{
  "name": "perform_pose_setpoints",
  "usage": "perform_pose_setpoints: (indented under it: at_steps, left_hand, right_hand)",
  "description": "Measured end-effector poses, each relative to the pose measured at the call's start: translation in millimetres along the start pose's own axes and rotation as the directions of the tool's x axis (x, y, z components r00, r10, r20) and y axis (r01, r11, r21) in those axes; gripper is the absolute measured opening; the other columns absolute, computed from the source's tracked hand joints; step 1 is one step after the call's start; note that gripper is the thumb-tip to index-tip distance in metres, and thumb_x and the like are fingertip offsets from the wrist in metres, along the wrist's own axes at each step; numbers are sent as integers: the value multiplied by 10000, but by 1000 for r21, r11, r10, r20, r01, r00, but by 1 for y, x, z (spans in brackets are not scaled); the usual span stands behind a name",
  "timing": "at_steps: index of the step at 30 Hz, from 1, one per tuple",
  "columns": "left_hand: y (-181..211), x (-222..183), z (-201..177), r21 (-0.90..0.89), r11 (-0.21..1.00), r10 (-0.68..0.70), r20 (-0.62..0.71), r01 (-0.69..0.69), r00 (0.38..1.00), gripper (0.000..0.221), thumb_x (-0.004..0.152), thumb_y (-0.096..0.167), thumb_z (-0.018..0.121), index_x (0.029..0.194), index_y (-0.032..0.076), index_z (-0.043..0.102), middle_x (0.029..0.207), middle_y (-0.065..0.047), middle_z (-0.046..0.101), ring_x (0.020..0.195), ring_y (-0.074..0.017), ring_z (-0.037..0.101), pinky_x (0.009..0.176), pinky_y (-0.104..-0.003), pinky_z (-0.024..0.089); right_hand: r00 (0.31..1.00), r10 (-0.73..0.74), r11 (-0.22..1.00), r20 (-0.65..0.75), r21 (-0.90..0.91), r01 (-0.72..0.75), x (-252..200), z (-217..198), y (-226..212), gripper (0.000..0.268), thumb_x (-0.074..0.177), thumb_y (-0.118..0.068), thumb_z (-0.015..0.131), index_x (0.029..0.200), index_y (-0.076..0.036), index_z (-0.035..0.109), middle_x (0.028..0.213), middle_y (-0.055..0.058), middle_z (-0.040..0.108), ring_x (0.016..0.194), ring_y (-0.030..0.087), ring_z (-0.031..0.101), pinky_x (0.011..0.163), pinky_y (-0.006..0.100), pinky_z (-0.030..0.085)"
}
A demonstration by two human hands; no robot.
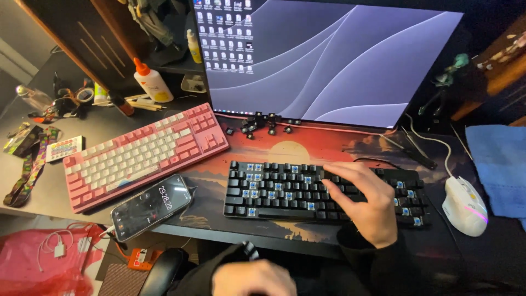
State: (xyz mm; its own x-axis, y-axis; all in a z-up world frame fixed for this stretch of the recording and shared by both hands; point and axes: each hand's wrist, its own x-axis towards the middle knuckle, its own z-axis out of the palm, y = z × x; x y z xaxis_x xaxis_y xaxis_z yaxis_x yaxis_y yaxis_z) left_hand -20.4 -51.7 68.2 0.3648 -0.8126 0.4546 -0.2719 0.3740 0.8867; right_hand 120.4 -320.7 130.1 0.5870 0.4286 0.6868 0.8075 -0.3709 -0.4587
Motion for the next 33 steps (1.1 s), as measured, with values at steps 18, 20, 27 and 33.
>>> perform_pose_setpoints:
  at_steps: [18,20,27,33]
  left_hand:
    - [-37,-42,-60,673,147,457,-696,725,553,221,1023,16,665,1078,186,795,1179,-5,799,1079,-276,705,954,-428,410]
    - [-30,-41,-59,659,169,441,-715,733,542,205,1033,18,680,1072,173,809,1183,-21,804,1087,-290,707,958,-442,416]
    - [-34,-43,-56,558,250,347,-815,791,465,182,1094,17,696,1073,152,816,1232,-42,790,1135,-305,705,1011,-460,437]
    - [-43,-47,-56,535,268,321,-834,801,449,189,1090,13,684,1105,150,813,1261,-32,769,1165,-309,677,1029,-468,446]
  right_hand:
    - [984,161,976,82,-164,-146,-40,-45,61,250,1044,27,897,1284,4,832,1300,145,853,1250,269,831,1230,407,634]
    - [971,234,955,44,-199,-221,-53,-65,70,240,1051,36,898,1278,-5,829,1294,133,856,1249,272,819,1215,409,612]
    - [880,472,842,-56,-268,-469,-100,-121,93,238,1090,15,880,1324,-13,841,1273,113,845,1136,220,803,1119,371,643]
    - [866,499,839,16,-258,-479,-104,-123,95,274,1064,-32,882,1336,-39,851,1259,72,883,1093,187,834,1086,356,663]
